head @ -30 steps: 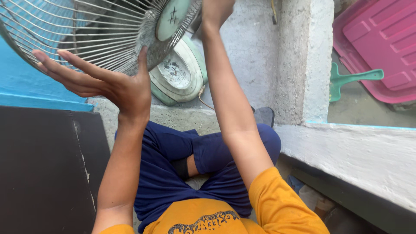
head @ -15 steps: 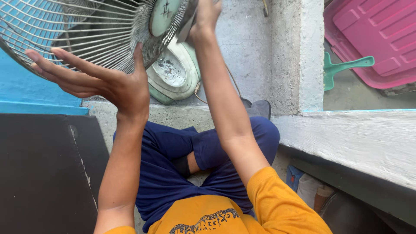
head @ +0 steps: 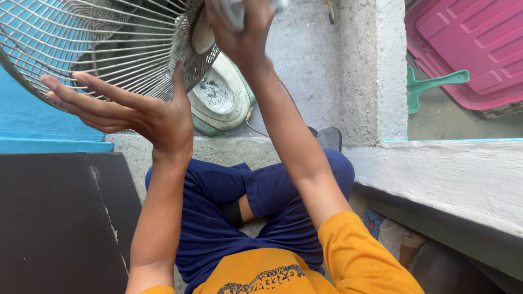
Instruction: The person cleans an electric fan by wiping its base, center hub, and front grill with a cloth.
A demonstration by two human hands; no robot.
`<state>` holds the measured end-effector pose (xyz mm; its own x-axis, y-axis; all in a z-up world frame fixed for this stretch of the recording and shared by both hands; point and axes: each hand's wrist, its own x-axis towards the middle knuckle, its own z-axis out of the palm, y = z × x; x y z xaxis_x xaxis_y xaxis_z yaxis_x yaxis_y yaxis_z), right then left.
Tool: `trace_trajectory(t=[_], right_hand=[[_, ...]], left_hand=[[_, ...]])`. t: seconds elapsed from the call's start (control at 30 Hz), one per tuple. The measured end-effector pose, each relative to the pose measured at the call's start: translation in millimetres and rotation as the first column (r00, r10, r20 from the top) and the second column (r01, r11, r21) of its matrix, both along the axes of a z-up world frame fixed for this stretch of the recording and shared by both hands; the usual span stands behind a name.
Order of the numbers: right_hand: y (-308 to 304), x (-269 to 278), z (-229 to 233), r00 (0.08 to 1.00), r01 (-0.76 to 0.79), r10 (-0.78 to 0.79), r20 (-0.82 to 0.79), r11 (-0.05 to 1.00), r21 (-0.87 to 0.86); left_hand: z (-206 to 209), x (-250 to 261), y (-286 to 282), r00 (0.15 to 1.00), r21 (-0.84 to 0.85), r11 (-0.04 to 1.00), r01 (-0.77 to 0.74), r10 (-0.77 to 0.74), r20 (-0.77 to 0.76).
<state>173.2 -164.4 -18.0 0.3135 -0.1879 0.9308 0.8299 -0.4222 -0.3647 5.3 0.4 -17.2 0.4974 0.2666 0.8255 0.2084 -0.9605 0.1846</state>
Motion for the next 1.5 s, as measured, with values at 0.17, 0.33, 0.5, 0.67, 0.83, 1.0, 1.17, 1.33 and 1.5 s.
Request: trace_trajectory(t=[0.17,0.33,0.5,0.67,0.83,1.0,1.17,1.33,1.5], right_hand=[[-4,10,-99,0.794,-0.017,0.197,-0.574,0.953,0.303],[-5,36,-155,0.377,-0.002,0.708,-0.598,0.646,0.763],[5,36,-113,0.479,0.136,0.640,-0.600,0.622,0.771],[-6,8,-46,0.556,-0.466,0.772,-0.307,0.595,0.655],[37,-46,-2,0.930,-0.153,0.232,-0.285,0.949,0.276],[54,-111,-14,0.923,-0.264,0.278,-0.266,0.960,0.087],[73,-118,-94,0.924,-0.173,0.182,-0.337,0.983,0.057],[74,-66,-175,0.725,-0.088,0.400,-0.560,0.861,0.501],[62,-27,-190,0.464,0.164,0.700,-0.544,0.535,0.829]], left_hand=[[0,-2,1,0.999,-0.039,0.999,0.024,-0.023,0.028],[4,-4,3,0.999,0.005,0.999,0.044,-0.044,0.026],[5,-5,5,0.997,0.006,0.998,0.062,-0.063,0.051],[13,-22,7,0.994,0.040,0.994,0.104,-0.104,0.020],[19,-40,5,0.983,-0.069,0.982,0.178,-0.180,-0.036],[16,-46,12,0.970,-0.116,0.965,0.236,-0.242,-0.040],[14,-45,15,0.965,-0.083,0.962,0.260,-0.261,-0.011],[14,-39,26,0.943,-0.046,0.942,0.333,-0.332,0.022],[16,-27,42,0.945,0.065,0.948,0.312,-0.317,0.083]])
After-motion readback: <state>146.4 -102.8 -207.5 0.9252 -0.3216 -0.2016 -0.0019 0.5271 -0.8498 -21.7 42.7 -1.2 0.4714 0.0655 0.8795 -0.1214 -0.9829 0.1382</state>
